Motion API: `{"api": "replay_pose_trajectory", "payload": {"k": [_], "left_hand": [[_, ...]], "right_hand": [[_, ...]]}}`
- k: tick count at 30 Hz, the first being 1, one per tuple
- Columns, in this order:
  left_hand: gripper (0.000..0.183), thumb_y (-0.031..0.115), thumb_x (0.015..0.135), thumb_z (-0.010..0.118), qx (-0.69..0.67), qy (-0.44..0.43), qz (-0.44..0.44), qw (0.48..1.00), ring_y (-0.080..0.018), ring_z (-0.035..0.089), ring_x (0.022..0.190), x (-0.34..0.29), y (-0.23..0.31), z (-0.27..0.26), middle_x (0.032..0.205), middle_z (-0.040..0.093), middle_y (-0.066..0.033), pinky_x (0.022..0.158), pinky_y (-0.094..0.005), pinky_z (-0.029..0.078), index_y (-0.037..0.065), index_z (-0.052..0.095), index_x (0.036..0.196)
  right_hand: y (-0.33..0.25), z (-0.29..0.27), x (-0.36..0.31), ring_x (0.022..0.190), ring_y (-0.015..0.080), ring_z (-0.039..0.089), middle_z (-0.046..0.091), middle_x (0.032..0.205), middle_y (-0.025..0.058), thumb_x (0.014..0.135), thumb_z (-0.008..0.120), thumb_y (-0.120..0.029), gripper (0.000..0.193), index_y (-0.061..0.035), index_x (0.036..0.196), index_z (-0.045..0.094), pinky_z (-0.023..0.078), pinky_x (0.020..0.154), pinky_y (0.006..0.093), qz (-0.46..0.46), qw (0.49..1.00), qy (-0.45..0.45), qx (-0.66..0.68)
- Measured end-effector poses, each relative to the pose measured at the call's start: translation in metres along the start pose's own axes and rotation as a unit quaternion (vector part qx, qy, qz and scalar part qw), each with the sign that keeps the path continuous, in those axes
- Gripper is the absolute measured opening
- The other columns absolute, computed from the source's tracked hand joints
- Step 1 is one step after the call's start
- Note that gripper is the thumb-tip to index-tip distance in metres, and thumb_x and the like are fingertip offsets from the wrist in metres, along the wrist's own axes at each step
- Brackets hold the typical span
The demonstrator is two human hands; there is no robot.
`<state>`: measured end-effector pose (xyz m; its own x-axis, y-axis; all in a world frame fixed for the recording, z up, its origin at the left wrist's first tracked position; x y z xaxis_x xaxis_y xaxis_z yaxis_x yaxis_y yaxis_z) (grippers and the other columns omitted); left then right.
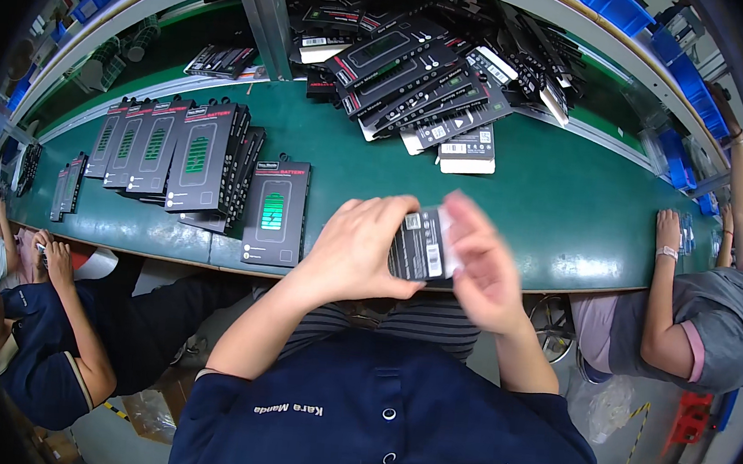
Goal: The person repeatedly picks up small black boxes from a large pile on a green workbench, opens the clear plastic clamshell packaging, inserts the box, and closes the packaging. They then place the packaged items into a stack or a cardboard box. The process is repetitive and involves handling multiple identical items.
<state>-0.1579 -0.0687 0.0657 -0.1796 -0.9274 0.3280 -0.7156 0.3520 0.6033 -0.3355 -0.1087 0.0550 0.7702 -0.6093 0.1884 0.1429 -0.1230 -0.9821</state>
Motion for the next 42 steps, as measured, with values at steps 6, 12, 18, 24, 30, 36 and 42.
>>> {"api": "replay_pose_trajectory", "payload": {"k": [6,12,18,24,30,36,42], "left_hand": [[0.076,0.023,0.067,0.093,-0.186,0.297,0.086,0.933,-0.0262,0.062,0.089,-0.003,0.013,0.0,0.103,0.059,-0.0143,0.078,-0.0356,0.053,0.007,0.044,0.122],[0.024,-0.003,0.098,0.058,-0.548,0.275,0.006,0.79,-0.0166,0.06,0.104,-0.007,0.008,-0.018,0.114,0.062,-0.0188,0.094,-0.0319,0.048,0.006,0.04,0.11],[0.021,-0.004,0.098,0.057,-0.492,0.304,0.018,0.815,-0.0182,0.061,0.105,-0.015,0.013,-0.015,0.112,0.062,-0.017,0.094,-0.0316,0.048,0.005,0.045,0.112],[0.023,-0.005,0.094,0.063,-0.385,0.328,0.081,0.859,-0.0197,0.06,0.098,-0.022,0.008,-0.014,0.106,0.063,-0.0165,0.086,-0.0325,0.048,0.005,0.047,0.109],[0.035,0.019,0.099,0.063,-0.25,0.346,0.052,0.903,-0.0293,0.054,0.119,-0.035,-0.01,-0.021,0.134,0.051,-0.0207,0.097,-0.04,0.045,0.007,0.048,0.128],[0.086,-0.004,0.092,0.06,-0.48,0.217,-0.192,0.828,-0.0209,0.039,0.138,-0.055,-0.012,-0.034,0.155,0.034,-0.0171,0.112,-0.0327,0.034,0.005,0.008,0.16],[0.039,0.002,0.084,0.067,0.284,0.203,-0.18,0.919,-0.0422,0.05,0.126,-0.072,-0.013,-0.067,0.135,0.052,-0.0247,0.104,-0.0486,0.042,0.0,0.063,0.122]], "right_hand": [[-0.025,0.025,0.032,0.116,0.0206,0.062,0.065,0.125,0.0165,0.097,0.052,-0.004,0.037,0.0092,0.132,0.055,0.047,0.103,0.0339,0.041,0.925,0.127,0.356],[-0.021,0.039,0.037,0.106,0.0224,0.065,0.067,0.115,0.0177,0.097,0.059,0.002,0.013,0.0029,0.108,0.066,0.051,0.09,0.0325,-0.305,0.906,0.247,-0.158],[-0.013,0.042,0.042,0.106,0.0214,0.065,0.064,0.114,0.0196,0.098,0.057,0.003,0.015,-0.0001,0.11,0.048,0.05,0.093,0.0309,-0.245,0.933,0.231,0.126],[0.002,0.04,0.038,0.098,0.0217,0.065,0.061,0.114,0.0241,0.092,0.061,0.01,0.037,-0.0073,0.115,0.037,0.054,0.082,0.0315,-0.333,0.93,0.155,0.016],[0.013,0.053,0.028,0.087,0.0282,0.069,0.064,0.111,0.0238,0.08,0.072,0.014,0.059,-0.009,0.122,0.038,0.054,0.076,0.0336,-0.292,0.916,0.211,-0.174],[-0.004,0.079,0.03,0.122,0.0366,0.061,0.07,0.119,0.0132,0.073,0.083,-0.008,0.031,-0.0099,0.072,0.051,0.045,0.103,0.0517,-0.332,0.887,-0.016,-0.32],[0.021,0.068,0.049,0.116,0.0359,0.06,0.069,0.114,0.0131,0.082,0.078,-0.011,0.016,-0.0032,0.083,0.064,0.05,0.095,0.0426,-0.18,0.96,0.003,-0.215]]}}
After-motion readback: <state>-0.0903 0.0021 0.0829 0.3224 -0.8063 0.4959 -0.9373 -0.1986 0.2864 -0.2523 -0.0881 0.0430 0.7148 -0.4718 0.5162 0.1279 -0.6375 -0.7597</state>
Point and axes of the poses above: each hand's wrist, its own x-axis towards the middle knuckle, its own z-axis out of the palm, y = z × x, the point moved 4 cm from there along x, towards the middle knuckle
